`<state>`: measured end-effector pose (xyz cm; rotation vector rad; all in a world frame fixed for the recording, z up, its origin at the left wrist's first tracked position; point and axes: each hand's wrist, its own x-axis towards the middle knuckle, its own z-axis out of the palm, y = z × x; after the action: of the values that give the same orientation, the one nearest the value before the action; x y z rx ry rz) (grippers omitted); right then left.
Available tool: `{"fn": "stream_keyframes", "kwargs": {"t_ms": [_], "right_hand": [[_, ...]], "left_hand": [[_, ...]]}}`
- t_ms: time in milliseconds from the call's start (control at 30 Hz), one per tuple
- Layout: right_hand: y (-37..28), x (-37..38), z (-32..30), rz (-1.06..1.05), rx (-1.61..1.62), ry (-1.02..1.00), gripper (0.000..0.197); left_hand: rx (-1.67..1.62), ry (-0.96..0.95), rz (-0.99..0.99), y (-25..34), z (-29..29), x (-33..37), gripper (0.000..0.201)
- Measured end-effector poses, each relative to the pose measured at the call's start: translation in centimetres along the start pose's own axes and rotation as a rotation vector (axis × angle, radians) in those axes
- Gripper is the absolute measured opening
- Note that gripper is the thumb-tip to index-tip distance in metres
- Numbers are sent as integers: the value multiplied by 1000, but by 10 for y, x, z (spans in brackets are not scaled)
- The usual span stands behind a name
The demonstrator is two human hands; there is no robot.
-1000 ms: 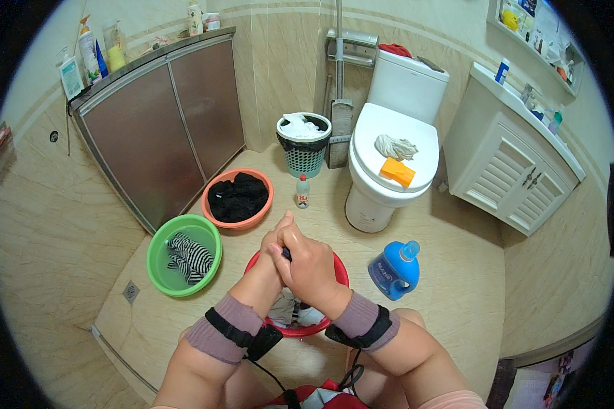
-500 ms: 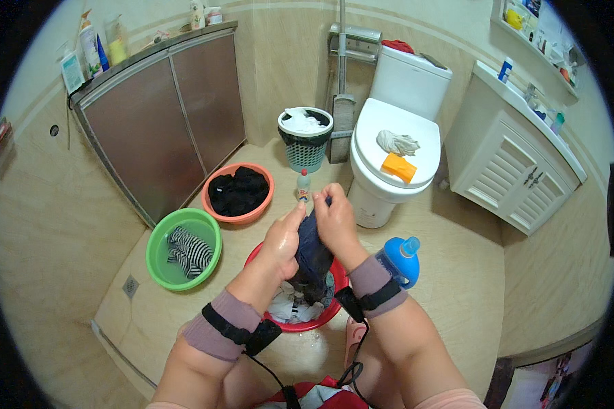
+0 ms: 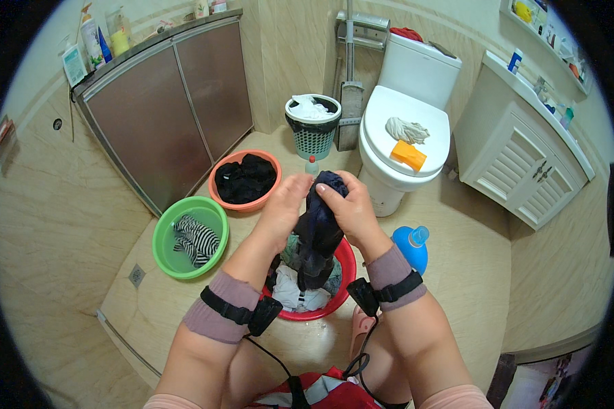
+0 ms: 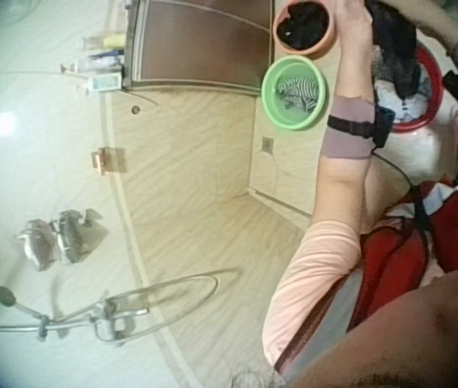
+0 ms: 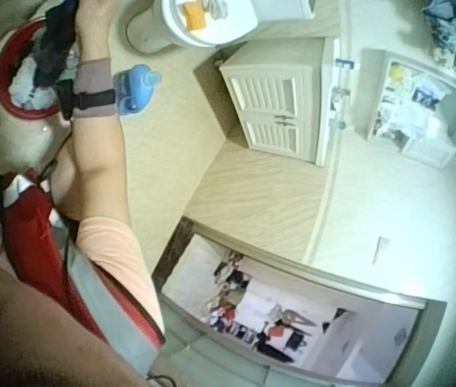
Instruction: The person washes clothing by hand in a bucket, applying soap and scrubbing different items before moving them to other basins.
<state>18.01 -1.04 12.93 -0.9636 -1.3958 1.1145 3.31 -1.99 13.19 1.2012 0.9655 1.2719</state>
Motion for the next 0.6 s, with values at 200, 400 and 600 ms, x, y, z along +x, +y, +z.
{"fn": "stream_keyframes", "kwargs": {"t_ms": [200, 400, 600], "right_hand": [[-28, -3, -10, 1, 475, 228, 22], [-13, 6, -31, -92, 383, 381, 21], [-11, -26, 23, -338, -331, 164, 33]], "left_hand": [[143, -356, -218, -11, 2, -13, 32], [-67, -220, -282, -19, -1, 1, 30], [-536, 110, -418, -8, 12, 0, 56]]}}
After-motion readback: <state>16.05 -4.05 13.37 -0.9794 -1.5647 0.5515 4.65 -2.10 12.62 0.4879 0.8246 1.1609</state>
